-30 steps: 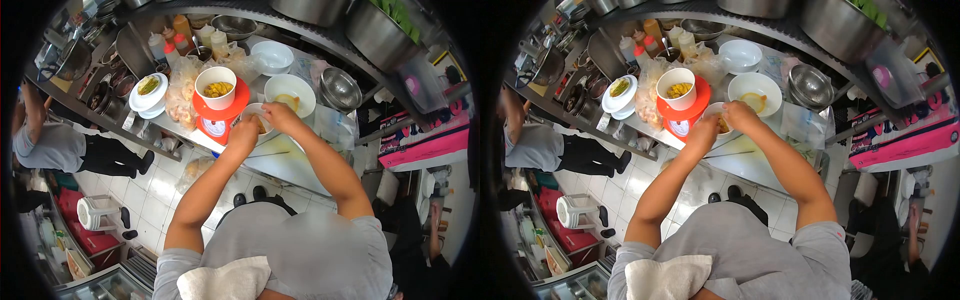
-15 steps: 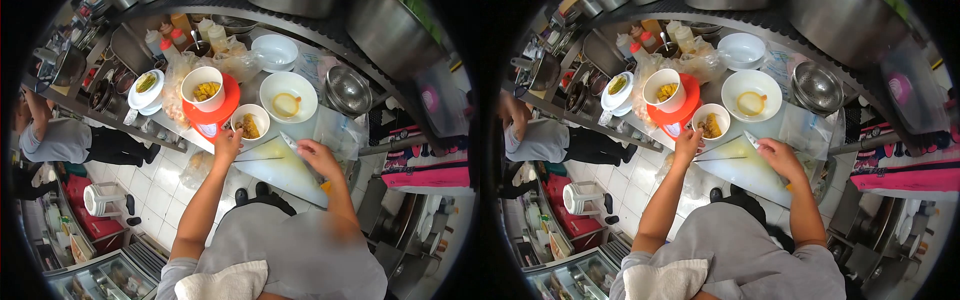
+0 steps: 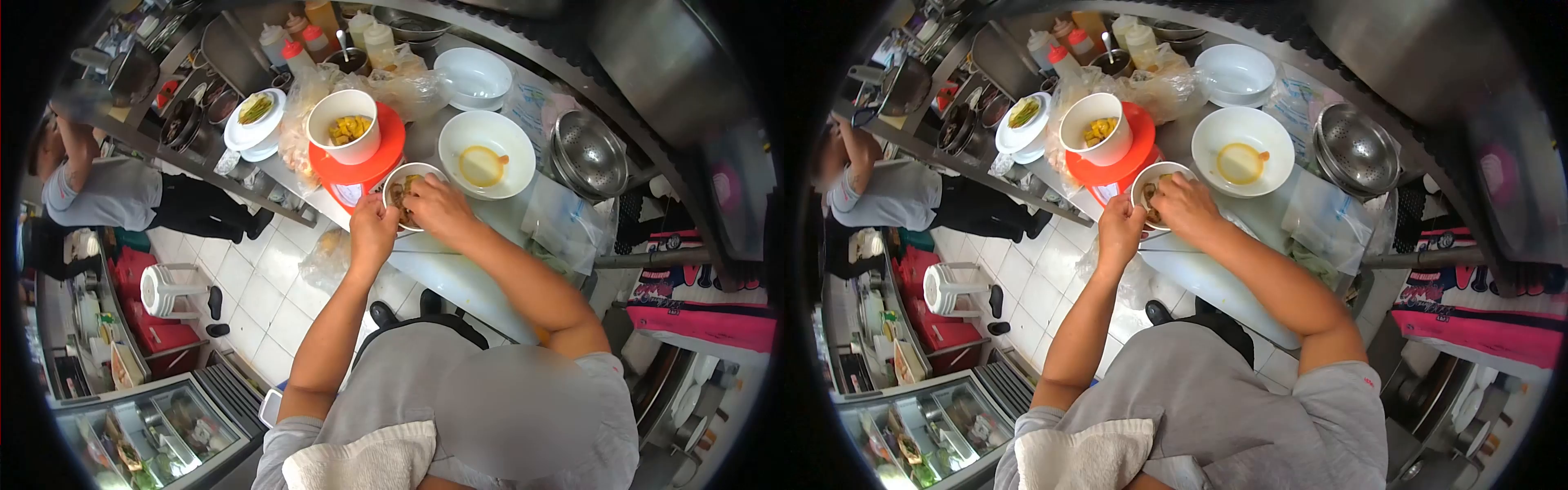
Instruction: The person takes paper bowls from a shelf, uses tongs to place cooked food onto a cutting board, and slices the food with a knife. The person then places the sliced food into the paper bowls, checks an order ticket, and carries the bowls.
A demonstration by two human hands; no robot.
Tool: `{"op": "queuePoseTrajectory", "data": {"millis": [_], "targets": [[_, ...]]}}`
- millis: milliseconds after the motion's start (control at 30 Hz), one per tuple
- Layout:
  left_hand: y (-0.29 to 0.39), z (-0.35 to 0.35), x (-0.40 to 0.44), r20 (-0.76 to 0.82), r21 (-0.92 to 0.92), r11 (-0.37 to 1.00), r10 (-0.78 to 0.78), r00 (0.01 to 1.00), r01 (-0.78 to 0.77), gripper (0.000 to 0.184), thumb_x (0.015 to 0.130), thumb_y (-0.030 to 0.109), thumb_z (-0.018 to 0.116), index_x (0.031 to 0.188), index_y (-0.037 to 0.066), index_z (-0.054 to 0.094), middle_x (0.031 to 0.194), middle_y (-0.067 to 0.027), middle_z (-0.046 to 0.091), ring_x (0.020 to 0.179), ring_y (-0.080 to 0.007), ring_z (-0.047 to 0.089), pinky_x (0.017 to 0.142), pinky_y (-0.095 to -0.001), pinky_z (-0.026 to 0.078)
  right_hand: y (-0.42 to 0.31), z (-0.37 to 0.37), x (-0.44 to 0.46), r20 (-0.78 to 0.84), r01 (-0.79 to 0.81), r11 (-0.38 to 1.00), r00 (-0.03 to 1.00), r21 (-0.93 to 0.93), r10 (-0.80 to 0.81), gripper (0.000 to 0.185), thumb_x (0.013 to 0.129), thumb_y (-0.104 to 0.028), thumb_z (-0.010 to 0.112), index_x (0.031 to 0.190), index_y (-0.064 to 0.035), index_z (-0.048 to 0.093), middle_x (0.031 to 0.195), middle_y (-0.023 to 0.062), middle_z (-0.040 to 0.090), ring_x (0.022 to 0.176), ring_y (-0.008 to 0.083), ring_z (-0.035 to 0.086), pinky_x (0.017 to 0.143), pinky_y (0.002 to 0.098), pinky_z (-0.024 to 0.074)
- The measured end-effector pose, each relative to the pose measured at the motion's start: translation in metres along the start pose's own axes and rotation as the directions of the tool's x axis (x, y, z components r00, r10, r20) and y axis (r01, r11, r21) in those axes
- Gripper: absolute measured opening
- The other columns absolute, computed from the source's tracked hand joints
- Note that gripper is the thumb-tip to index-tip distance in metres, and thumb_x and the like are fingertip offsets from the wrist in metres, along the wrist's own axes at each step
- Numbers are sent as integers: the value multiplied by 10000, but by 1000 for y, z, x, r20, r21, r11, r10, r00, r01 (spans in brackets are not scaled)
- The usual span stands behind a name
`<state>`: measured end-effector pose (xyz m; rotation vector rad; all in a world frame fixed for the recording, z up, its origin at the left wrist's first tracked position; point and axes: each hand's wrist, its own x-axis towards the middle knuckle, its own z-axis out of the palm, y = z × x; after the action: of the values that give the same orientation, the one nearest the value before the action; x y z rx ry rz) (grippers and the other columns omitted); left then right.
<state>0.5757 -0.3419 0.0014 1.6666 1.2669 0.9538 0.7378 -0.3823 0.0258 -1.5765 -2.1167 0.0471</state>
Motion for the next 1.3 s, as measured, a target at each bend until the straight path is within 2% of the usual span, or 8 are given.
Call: {"op": "queuePoseTrajectory", "data": {"millis": [167, 267, 367, 467, 600, 767, 967, 1300], "targets": [[-5, -20, -9, -21, 7, 998, -68, 997, 68, 242, 792, 86, 593, 609, -53, 517, 823, -233, 624, 845, -333, 636, 732, -412, 506, 1, -21, 6, 113, -13, 985, 993, -170, 32, 116, 747, -134, 702, 859, -109, 687, 942, 50, 609, 972, 259, 565, 794, 374, 510], [26, -31, -18, 54, -135, 929, -340, 939, 344, 227, 790, 94, 592, 636, -58, 524, 807, -220, 619, 711, -317, 643, 684, -401, 513, 5, -58, 14, 18, -88, 942, 996, 324, 87, 173, 808, -111, 693, 966, -46, 664, 911, 80, 640, 858, 246, 613, 736, 338, 488], [17, -37, -24, 32, -196, 935, -294, 955, 295, 224, 801, 116, 585, 660, -50, 533, 738, -188, 592, 597, -286, 617, 614, -383, 496, 3, -86, 20, 54, -240, 846, 968, 476, 244, 177, 831, -155, 687, 964, -38, 670, 855, 90, 649, 767, 215, 629, 713, 329, 503], [-28, -52, -28, -60, -1, 995, -97, 993, 97, 232, 823, 152, 571, 678, -27, 543, 631, -165, 537, 555, -252, 554, 560, -375, 438, 10, -90, 22, 41, -268, 844, 959, 466, 281, 193, 849, -156, 679, 990, -25, 668, 868, 93, 670, 732, 199, 628, 699, 301, 502], [-12, -100, -40, -79, 134, 984, -105, 991, 115, 249, 821, 135, 578, 651, -34, 513, 663, -175, 574, 545, -260, 542, 557, -368, 442, 14, -76, 35, 7, -279, 807, 946, 520, 323, 196, 859, -173, 669, 987, -24, 667, 877, 95, 684, 734, 199, 637, 703, 310, 506], [29, -130, -29, -54, 392, 920, 5, 999, 17, 134, 846, 107, 608, 910, 5, 547, 785, -198, 647, 660, -352, 648, 614, -412, 499, -3, -72, 59, -35, -264, 817, 944, 512, 327, 222, 862, -209, 664, 992, -30, 664, 877, 118, 696, 777, 226, 662, 712, 328, 509], [78, -129, 28, 185, 439, 859, 201, 962, -264, 525, 878, 76, 602, 1372, 127, 433, 839, -228, 666, 763, -396, 663, 676, -461, 506, 27, -92, 14, 29, -410, 773, 890, 484, 455, 240, 872, -212, 666, 1039, -40, 678, 936, 63, 703, 803, 151, 631, 749, 282, 496], [85, -123, 91, 542, 443, 804, 112, 833, -397, 382, 870, 100, 621, 1246, 56, 570, 931, -214, 684, 850, -337, 674, 757, -394, 506, 56, -81, -151, 116, -659, 504, 664, 558, 739, 199, 890, -187, 652, 1017, -35, 669, 882, 55, 689, 744, 136, 605, 718, 268, 492]]}}
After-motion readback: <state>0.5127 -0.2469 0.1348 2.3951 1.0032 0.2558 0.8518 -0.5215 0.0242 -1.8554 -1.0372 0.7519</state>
